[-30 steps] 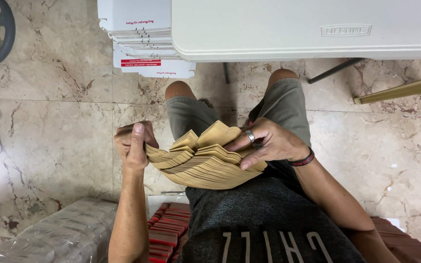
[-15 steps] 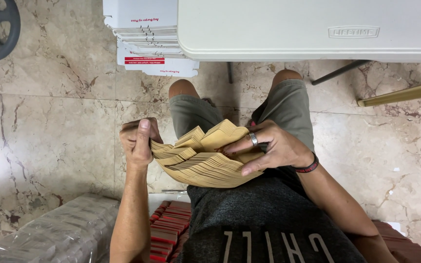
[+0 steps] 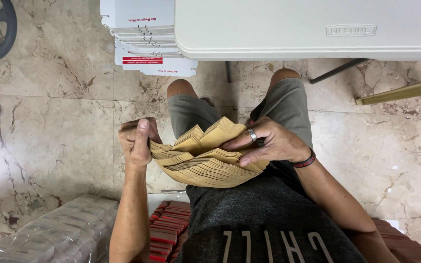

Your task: The person holds a stack of flat cardboard food containers by hand, fans through them to count the pieces, and places them onto a white table to organize the stack.

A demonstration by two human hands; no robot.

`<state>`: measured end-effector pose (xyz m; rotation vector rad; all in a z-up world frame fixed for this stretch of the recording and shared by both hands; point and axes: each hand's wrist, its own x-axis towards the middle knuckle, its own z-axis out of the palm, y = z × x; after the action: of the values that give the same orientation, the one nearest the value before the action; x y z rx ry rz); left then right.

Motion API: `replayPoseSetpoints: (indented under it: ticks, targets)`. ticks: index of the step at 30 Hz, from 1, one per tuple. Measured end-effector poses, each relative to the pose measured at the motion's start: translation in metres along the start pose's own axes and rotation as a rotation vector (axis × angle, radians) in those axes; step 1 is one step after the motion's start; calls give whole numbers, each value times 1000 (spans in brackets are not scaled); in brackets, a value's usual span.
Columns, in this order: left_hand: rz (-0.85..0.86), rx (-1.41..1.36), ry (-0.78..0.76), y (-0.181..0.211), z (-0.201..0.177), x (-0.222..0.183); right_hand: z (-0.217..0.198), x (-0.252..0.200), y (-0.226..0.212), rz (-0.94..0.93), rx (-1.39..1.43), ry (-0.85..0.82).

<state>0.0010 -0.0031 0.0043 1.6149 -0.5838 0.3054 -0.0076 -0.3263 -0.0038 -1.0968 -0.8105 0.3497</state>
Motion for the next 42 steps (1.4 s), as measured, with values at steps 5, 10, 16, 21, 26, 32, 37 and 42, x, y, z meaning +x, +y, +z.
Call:
replayPoseSetpoints:
  ticks: [5,10,16,21,26,32,37,42]
  targets:
    - [-22,4,-2,-1,0,-1,-2,-2,5,9,44,2]
    - [-34,1,-7,0,1,-1,-2,-1,6,-4,47,1]
    - [-44,-4,24,-17,-5,-9,9,11,-11,-90,-66,79]
    - [-60,7,39,-37,-11,-15,13,28,-26,-115,-38,38]
    - [-118,7,70,-47,-15,-16,4,20,-8,0,-126,47]
    - [-155,-11,89,-50,-14,-15,-7,14,15,31,-69,67]
    - [-172,-28,102,-62,-19,-18,-8,24,12,37,-12,91]
    - [-196,-27,135,-63,-23,-24,-11,20,31,30,11,89]
